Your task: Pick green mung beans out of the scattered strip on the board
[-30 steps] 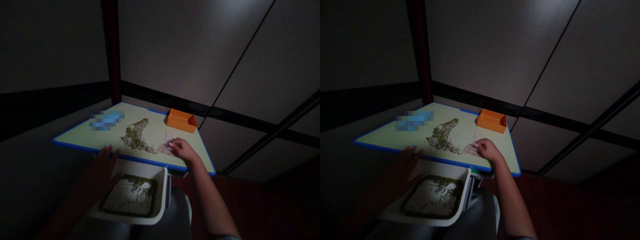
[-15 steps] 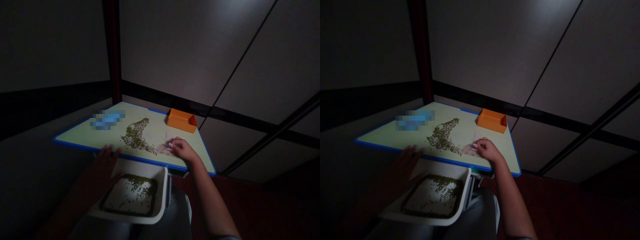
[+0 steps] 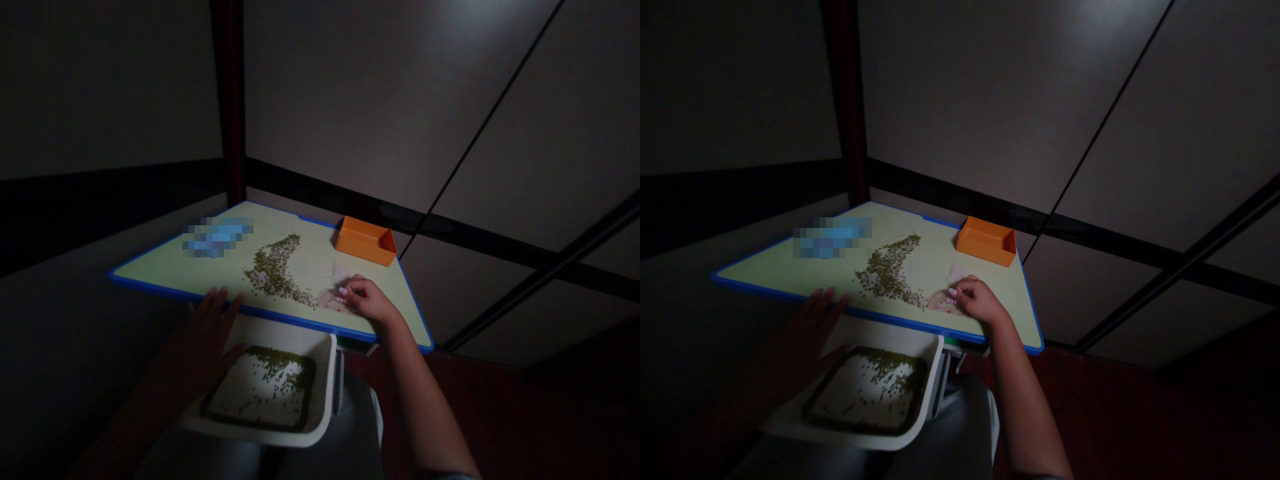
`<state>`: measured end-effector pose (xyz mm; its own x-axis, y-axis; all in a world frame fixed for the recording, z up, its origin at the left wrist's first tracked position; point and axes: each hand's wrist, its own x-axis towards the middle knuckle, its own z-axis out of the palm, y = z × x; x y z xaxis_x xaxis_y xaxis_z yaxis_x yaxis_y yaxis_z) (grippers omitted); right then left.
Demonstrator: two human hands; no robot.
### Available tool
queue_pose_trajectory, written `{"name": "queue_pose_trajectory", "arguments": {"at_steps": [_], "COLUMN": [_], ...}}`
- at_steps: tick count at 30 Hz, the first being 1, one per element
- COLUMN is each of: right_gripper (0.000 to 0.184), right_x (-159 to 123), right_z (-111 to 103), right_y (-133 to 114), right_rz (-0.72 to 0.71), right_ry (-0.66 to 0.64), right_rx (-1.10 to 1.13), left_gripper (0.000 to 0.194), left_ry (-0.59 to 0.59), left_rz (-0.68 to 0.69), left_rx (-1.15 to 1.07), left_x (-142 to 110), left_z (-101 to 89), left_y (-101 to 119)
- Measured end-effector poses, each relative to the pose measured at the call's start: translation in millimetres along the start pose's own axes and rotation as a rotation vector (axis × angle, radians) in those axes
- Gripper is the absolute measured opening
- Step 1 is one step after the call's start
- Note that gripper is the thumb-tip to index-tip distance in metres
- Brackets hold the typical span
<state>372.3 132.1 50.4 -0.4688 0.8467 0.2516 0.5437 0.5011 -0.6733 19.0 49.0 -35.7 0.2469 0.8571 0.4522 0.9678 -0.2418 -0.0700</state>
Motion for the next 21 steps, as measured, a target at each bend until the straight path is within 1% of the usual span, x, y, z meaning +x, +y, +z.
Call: {"name": "queue_pose_trajectory", "arguments": {"at_steps": [6, 11, 17, 21], "right_gripper": [0.037, 0.033, 0.037, 0.043], "right_x": [0.2, 1.2, 1.3, 0.7], "right_z": [-0.8, -0.1, 3.1, 3.7], "right_y": [1.6, 3.6, 3.8, 4.2], "right_rz": [-0.001, 0.018, -0.033, -0.029], "right_ry": [0.064, 0.083, 0.052, 0.038], "right_rx": [-0.049, -0.076, -0.030, 0.022], "left_gripper": [0.072, 0.072, 0.073, 0.075], "left_ry": [0.031, 0.030, 0.017, 0.012], "left_rz": [0.019, 0.008, -0.011, -0.003], "left_rx": [-0.017, -0.025, -0.033, -0.022], "left_x": [0.1, -0.7, -0.2, 0.6], "left_z": [1.3, 3.6, 3.9, 4.2], "left_y": [-1.4, -1.0, -0.1, -1.0]}}
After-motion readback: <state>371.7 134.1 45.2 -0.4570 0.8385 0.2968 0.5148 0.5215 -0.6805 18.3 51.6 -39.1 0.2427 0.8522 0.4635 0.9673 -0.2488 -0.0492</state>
